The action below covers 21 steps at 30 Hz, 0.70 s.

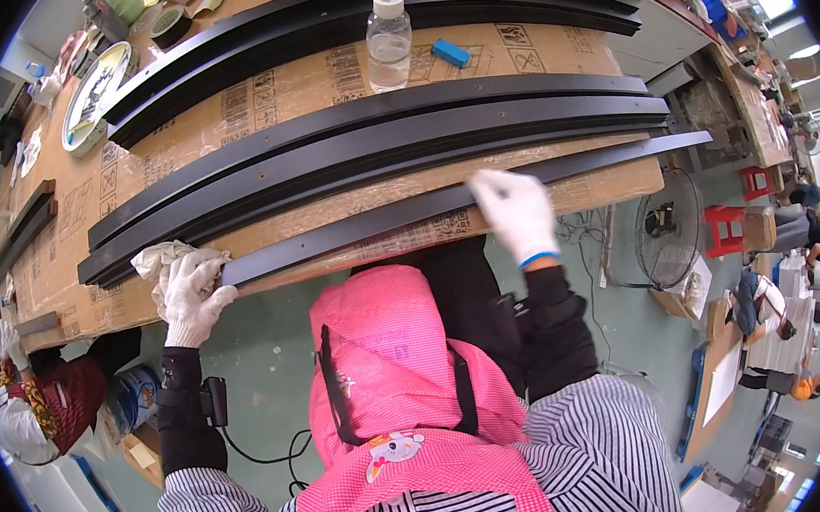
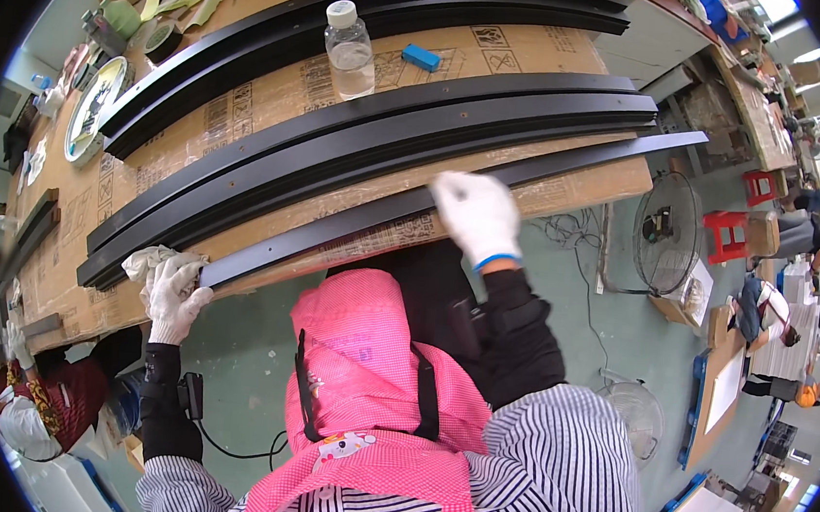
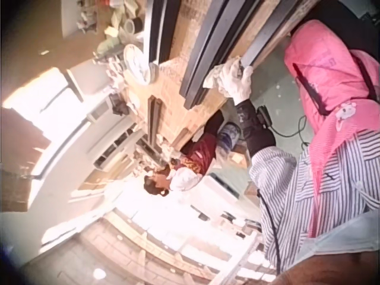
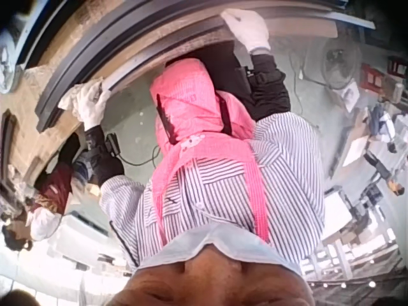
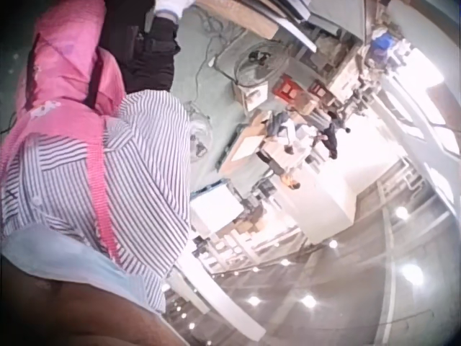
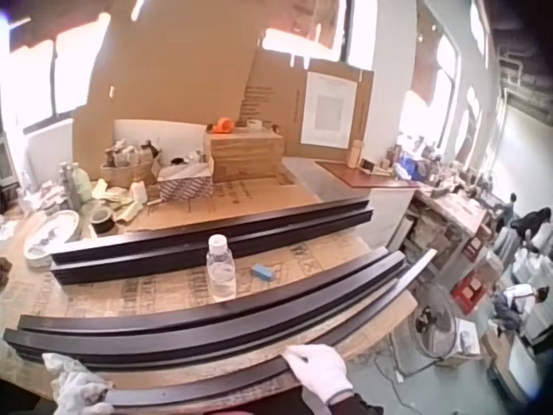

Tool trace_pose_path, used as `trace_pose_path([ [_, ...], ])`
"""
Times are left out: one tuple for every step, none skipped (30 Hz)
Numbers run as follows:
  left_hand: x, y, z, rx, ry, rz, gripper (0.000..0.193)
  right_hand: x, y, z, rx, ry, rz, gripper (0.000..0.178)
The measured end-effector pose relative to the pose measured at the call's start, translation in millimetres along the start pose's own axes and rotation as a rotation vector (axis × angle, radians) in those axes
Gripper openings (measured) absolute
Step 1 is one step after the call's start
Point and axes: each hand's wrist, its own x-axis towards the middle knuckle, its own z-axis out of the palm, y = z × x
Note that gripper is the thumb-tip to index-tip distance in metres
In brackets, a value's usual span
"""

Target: Cleaning and polishing black furniture components using an eraser block and a cloth.

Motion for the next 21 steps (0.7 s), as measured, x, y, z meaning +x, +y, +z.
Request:
trace_pose_path([
  [1,1,1,0.000,-0.001,0.001,0.044,12,36,-20,-0.051,0.094,0.037,0.035],
  [3,2,1,-0.010,0.002,0.009,0.045,23,59,-45,-0.114,0.084,0.169,0.039],
  [5,3,-1,-0.018,0.009,0.020,0.045,30,93,-61,-0.102,0.149,0.180,0.038],
  [3,3,-2,-0.005,0.005,0.009,0.045,35,110,-69,-0.048,0.179,0.206,0.039],
  [4,4,0,-0.014,0.012,0.000,0.045,36,118,-75,0.046,0.248,0.204,0.040],
  [5,4,1,-0.023,0.020,-0.008,0.044,35,124,-72,0.049,0.242,0.220,0.041],
  [5,4,3,-0.019,0.018,-0.010,0.044,32,124,-72,0.054,0.235,0.238,0.042],
  [6,3,5,-0.016,0.015,-0.002,0.045,26,114,-62,0.020,0.207,0.161,0.042],
  [9,3,6,-0.016,0.012,0.010,0.045,17,90,-47,-0.016,0.182,0.087,0.041],
  [5,2,2,0.000,0.008,0.005,0.045,8,44,-30,-0.048,0.061,0.161,0.039],
  [5,3,1,0.009,0.014,0.008,0.046,-5,15,-5,-0.051,0.081,0.104,0.035],
  [2,2,2,0.022,0.017,0.007,0.048,-21,-24,17,-0.041,0.024,0.050,0.032],
  [3,0,5,0.022,0.021,0.014,0.053,-34,-50,40,-0.125,0.023,-0.145,0.025],
  [3,-3,8,0.001,0.012,0.007,0.054,-48,-72,57,-0.030,-0.080,-0.150,0.019],
  [-1,-7,8,-0.015,0.005,-0.010,0.055,-60,-97,66,-0.022,-0.136,-0.208,0.017],
  [0,-8,5,-0.031,-0.035,-0.027,0.053,-65,-102,71,0.065,-0.125,-0.239,0.016],
  [-2,-11,-1,-0.044,-0.069,-0.053,0.050,-64,-103,72,0.102,-0.093,-0.223,0.020],
  [-3,-14,-7,-0.101,-0.111,-0.055,0.050,-56,-89,62,0.089,-0.111,-0.157,0.022],
  [-2,-16,-11,-0.160,-0.152,-0.059,0.050,-41,-72,45,0.073,-0.131,-0.093,0.024],
  [0,-18,-11,-0.165,-0.151,-0.047,0.050,-33,-43,34,0.135,0.018,-0.051,0.027],
  [-3,-22,-13,-0.175,-0.168,-0.045,0.050,-19,-25,9,0.008,-0.035,0.003,0.031],
])
